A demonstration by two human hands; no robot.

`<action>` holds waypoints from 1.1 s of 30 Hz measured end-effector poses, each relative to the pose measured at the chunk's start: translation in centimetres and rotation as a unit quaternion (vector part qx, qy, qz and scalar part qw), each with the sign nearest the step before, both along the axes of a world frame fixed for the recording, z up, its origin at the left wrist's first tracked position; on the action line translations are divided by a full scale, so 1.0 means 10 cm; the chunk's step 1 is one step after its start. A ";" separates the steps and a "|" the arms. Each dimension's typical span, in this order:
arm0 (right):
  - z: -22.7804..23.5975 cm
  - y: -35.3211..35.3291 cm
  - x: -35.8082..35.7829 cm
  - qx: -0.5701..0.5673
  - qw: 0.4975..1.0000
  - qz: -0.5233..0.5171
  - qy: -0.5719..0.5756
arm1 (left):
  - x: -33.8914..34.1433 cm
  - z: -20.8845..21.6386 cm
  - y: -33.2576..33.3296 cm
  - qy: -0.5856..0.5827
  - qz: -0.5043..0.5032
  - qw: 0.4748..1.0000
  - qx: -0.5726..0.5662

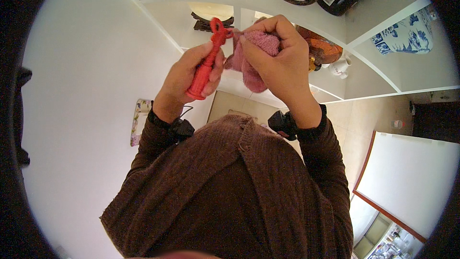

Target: The person wipes a white shelving unit and several decorative items with a pink cloth. They lift and wipe green bottles, a blue-and-white vase, a glass jar, and small figurines, then place them back on the shelves.

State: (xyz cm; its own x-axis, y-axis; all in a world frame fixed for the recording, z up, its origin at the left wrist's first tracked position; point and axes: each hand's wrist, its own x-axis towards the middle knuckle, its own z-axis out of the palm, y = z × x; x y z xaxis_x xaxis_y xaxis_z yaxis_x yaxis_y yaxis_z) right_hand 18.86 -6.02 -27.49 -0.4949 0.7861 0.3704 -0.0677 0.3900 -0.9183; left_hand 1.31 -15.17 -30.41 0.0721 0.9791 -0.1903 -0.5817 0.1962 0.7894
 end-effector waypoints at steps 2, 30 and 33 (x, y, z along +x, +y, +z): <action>0.02 0.01 0.00 0.034 0.999 0.014 -0.030 | 0.03 0.02 -0.04 0.034 -0.007 0.999 0.014; -0.09 0.08 0.79 -0.122 0.987 -0.104 0.018 | -0.11 0.21 1.85 0.539 0.419 0.716 0.146; -0.11 0.11 0.80 -0.127 0.987 -0.090 0.028 | -0.13 0.15 1.94 0.541 0.430 0.710 0.132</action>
